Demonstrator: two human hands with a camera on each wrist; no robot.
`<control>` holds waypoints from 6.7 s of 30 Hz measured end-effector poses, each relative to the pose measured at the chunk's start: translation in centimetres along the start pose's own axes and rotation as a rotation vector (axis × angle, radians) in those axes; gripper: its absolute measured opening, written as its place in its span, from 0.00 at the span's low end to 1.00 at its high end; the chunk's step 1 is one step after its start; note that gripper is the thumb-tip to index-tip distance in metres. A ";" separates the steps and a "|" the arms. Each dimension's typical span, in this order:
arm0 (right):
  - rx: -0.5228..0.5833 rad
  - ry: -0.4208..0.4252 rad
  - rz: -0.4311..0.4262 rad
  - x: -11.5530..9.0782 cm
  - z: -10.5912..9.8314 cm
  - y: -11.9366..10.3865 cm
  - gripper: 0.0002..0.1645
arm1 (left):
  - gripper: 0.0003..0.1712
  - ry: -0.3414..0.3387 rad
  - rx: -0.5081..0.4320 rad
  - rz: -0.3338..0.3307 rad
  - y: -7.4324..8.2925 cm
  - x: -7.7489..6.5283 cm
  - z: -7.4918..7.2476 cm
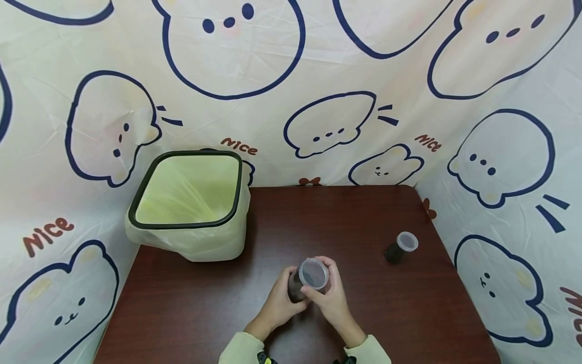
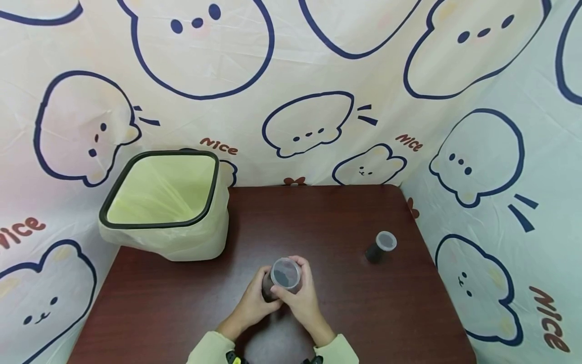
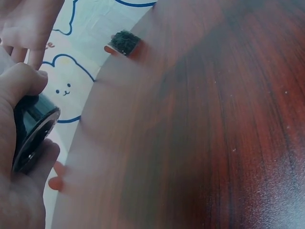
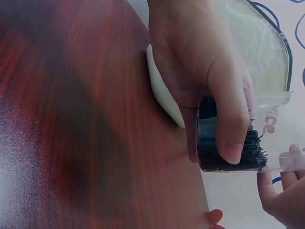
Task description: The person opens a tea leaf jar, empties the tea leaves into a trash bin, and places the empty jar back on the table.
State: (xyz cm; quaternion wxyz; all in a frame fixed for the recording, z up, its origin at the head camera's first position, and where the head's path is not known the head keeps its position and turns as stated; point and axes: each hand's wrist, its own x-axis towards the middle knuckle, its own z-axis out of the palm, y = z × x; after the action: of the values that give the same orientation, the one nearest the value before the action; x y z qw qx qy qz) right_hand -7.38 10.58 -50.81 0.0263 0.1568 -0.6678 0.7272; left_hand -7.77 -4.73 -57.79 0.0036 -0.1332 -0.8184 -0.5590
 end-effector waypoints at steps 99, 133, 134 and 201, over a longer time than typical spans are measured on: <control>0.114 -0.307 0.016 -0.3 -3.4 1.3 0.41 | 0.42 -0.400 -0.059 -0.020 1.2 0.4 -2.8; 0.089 -0.204 -0.069 -0.9 -2.3 1.9 0.43 | 0.40 -0.279 -0.068 0.034 0.8 0.1 -1.8; 0.091 -0.204 -0.068 -0.9 -2.3 1.9 0.42 | 0.40 -0.278 -0.068 0.035 0.8 0.1 -1.8; 0.081 -0.344 -0.045 -0.7 -3.5 1.5 0.44 | 0.41 -0.349 -0.072 -0.061 1.3 0.0 -2.2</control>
State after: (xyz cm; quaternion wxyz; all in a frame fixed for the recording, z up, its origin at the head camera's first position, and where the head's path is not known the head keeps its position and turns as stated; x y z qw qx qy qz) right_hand -7.81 13.93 -52.65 -0.0782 0.2946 -0.6290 0.7152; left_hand -7.79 -6.34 -55.80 -0.1602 -0.2031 -0.7897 -0.5563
